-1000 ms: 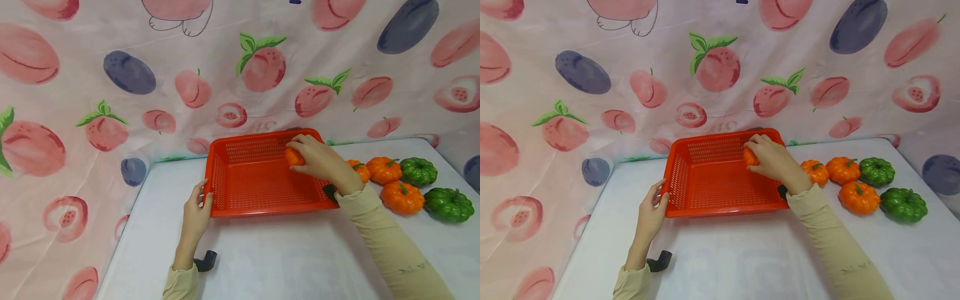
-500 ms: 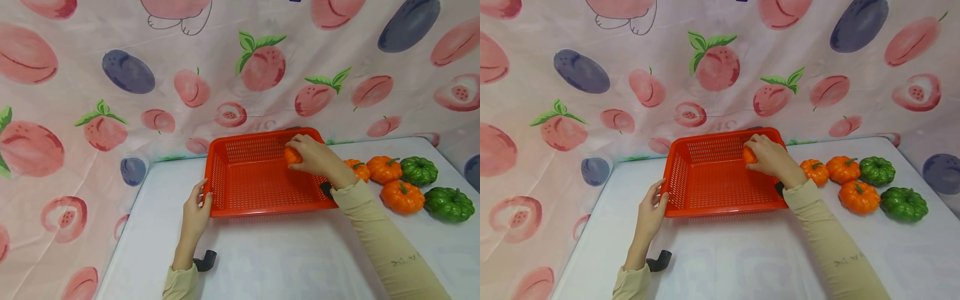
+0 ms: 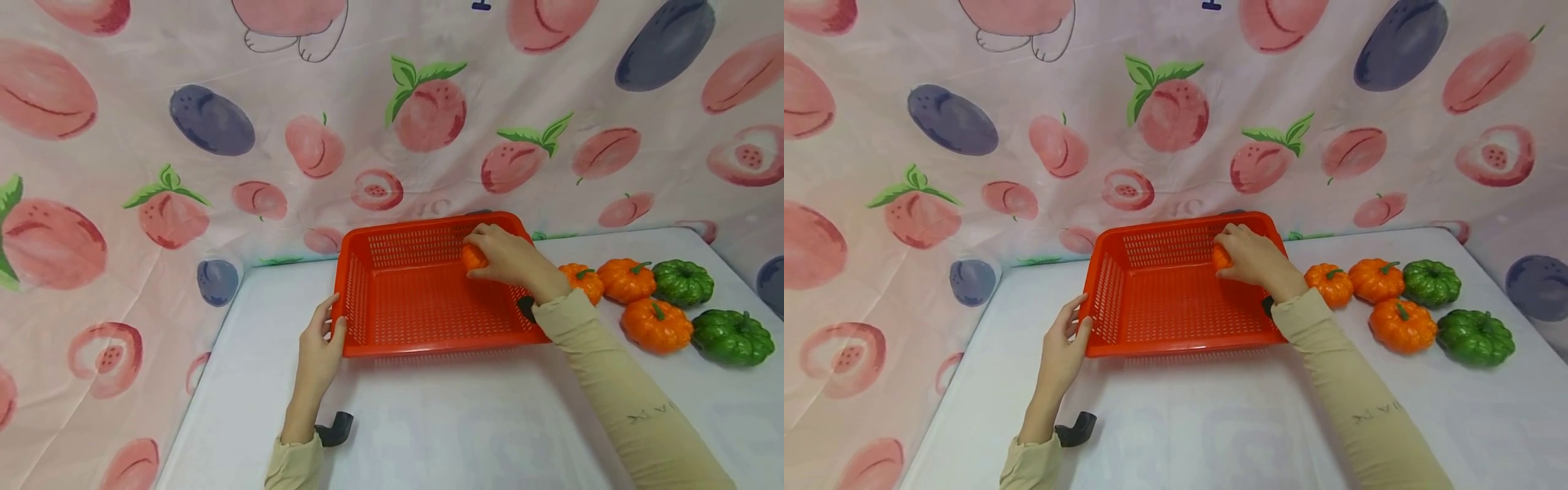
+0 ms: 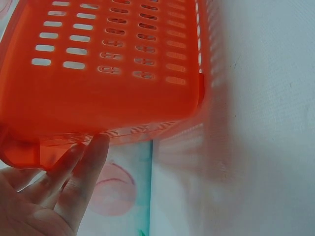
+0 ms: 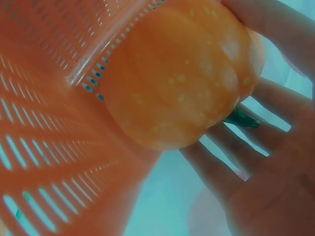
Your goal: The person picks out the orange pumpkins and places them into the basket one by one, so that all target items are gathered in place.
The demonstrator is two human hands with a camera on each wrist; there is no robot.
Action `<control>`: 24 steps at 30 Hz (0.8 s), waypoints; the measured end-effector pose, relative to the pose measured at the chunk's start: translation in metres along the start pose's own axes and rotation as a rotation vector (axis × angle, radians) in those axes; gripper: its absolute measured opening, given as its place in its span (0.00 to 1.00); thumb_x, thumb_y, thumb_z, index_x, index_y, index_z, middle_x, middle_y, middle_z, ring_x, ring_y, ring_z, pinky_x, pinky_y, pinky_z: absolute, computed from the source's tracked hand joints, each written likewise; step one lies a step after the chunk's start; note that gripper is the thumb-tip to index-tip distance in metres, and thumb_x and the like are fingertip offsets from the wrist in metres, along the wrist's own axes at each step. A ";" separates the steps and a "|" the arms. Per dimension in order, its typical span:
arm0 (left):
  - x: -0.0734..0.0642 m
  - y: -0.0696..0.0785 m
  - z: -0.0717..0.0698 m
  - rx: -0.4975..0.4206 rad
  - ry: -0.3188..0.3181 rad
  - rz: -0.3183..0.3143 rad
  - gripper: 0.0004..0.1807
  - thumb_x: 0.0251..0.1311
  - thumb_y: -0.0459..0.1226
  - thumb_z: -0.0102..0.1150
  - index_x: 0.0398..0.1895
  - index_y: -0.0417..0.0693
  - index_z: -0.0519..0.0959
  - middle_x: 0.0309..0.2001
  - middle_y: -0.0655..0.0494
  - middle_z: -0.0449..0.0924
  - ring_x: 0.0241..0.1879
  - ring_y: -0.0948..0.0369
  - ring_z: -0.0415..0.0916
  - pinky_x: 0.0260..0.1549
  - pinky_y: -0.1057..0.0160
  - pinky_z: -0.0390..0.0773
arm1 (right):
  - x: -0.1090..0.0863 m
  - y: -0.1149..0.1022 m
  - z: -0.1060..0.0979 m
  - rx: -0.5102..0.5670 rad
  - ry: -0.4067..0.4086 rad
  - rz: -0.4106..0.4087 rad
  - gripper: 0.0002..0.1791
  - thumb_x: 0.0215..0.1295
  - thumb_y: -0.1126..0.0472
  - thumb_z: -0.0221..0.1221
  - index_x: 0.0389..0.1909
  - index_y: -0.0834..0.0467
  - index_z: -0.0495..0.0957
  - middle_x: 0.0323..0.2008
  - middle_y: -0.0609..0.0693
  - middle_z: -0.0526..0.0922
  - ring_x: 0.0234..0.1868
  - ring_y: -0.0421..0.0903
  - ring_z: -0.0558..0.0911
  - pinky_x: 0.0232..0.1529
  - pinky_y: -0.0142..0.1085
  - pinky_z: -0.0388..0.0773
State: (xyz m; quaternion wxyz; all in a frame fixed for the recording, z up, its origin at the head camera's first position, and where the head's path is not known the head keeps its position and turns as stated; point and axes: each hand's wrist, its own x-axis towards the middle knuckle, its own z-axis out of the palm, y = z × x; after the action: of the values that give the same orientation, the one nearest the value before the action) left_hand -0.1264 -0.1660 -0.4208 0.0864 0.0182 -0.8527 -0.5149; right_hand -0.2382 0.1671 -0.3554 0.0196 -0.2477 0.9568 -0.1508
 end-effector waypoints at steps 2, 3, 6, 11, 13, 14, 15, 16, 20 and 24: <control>-0.001 0.000 0.000 -0.001 -0.002 -0.001 0.25 0.71 0.37 0.52 0.70 0.56 0.69 0.59 0.46 0.77 0.49 0.51 0.81 0.40 0.54 0.86 | 0.002 0.001 0.001 0.003 -0.010 -0.001 0.31 0.57 0.55 0.71 0.58 0.66 0.76 0.56 0.62 0.75 0.55 0.58 0.73 0.53 0.53 0.77; -0.001 -0.001 0.001 0.000 -0.001 0.000 0.25 0.71 0.37 0.52 0.70 0.56 0.69 0.59 0.46 0.77 0.49 0.51 0.81 0.40 0.53 0.86 | 0.003 0.002 0.002 0.004 -0.014 -0.001 0.31 0.57 0.55 0.71 0.58 0.66 0.76 0.56 0.62 0.75 0.54 0.58 0.74 0.54 0.52 0.77; -0.001 -0.001 0.000 0.008 0.002 0.009 0.24 0.71 0.37 0.52 0.70 0.55 0.69 0.59 0.45 0.77 0.50 0.52 0.81 0.40 0.53 0.86 | 0.006 0.004 0.005 0.025 -0.020 -0.004 0.32 0.56 0.55 0.71 0.58 0.67 0.76 0.55 0.63 0.75 0.53 0.58 0.75 0.55 0.52 0.76; 0.001 -0.002 0.000 0.010 0.007 0.023 0.24 0.71 0.36 0.52 0.69 0.55 0.69 0.59 0.46 0.77 0.49 0.52 0.81 0.40 0.54 0.86 | 0.012 0.007 0.008 0.055 -0.041 -0.003 0.32 0.57 0.54 0.71 0.59 0.66 0.76 0.56 0.62 0.75 0.54 0.57 0.75 0.55 0.52 0.76; 0.001 -0.002 0.000 0.004 0.005 0.025 0.24 0.71 0.36 0.52 0.69 0.54 0.69 0.59 0.46 0.77 0.49 0.52 0.81 0.39 0.54 0.86 | 0.014 0.007 0.008 0.052 -0.049 0.008 0.32 0.57 0.54 0.71 0.59 0.65 0.76 0.56 0.62 0.75 0.53 0.57 0.75 0.54 0.52 0.77; 0.001 -0.002 0.000 0.004 0.004 0.028 0.24 0.71 0.37 0.52 0.69 0.54 0.69 0.59 0.46 0.77 0.49 0.52 0.81 0.39 0.54 0.86 | 0.014 0.007 0.008 0.050 -0.053 0.013 0.32 0.57 0.54 0.71 0.59 0.65 0.76 0.55 0.62 0.75 0.53 0.57 0.75 0.54 0.52 0.77; 0.002 -0.002 0.000 0.003 0.004 0.031 0.24 0.71 0.37 0.52 0.69 0.54 0.69 0.59 0.46 0.78 0.49 0.52 0.81 0.39 0.54 0.86 | 0.015 0.007 0.008 0.048 -0.056 0.017 0.32 0.57 0.54 0.71 0.59 0.65 0.76 0.55 0.62 0.75 0.53 0.57 0.75 0.54 0.52 0.77; 0.002 -0.002 0.000 0.002 0.004 0.033 0.24 0.71 0.37 0.52 0.69 0.54 0.69 0.59 0.45 0.77 0.49 0.52 0.81 0.39 0.54 0.86 | 0.015 0.007 0.008 0.046 -0.058 0.020 0.32 0.57 0.54 0.71 0.59 0.65 0.76 0.55 0.61 0.75 0.53 0.57 0.75 0.54 0.52 0.77; 0.001 -0.003 0.000 0.003 0.003 0.027 0.24 0.71 0.37 0.52 0.69 0.55 0.69 0.59 0.45 0.77 0.49 0.52 0.81 0.40 0.53 0.86 | 0.017 0.007 0.009 0.042 -0.074 0.024 0.31 0.57 0.54 0.71 0.59 0.66 0.76 0.55 0.62 0.75 0.52 0.57 0.75 0.53 0.52 0.77; 0.000 -0.003 0.000 0.013 0.005 0.022 0.24 0.71 0.37 0.52 0.69 0.55 0.69 0.59 0.45 0.77 0.50 0.51 0.81 0.41 0.52 0.86 | 0.020 0.008 0.011 0.041 -0.102 0.039 0.32 0.58 0.54 0.70 0.60 0.66 0.75 0.56 0.62 0.75 0.53 0.57 0.74 0.54 0.52 0.76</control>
State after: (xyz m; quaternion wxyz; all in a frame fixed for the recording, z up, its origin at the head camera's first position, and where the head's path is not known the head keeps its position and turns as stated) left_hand -0.1268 -0.1672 -0.4230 0.0939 0.0105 -0.8559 -0.5084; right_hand -0.2579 0.1611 -0.3672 0.0761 -0.2359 0.9560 -0.1570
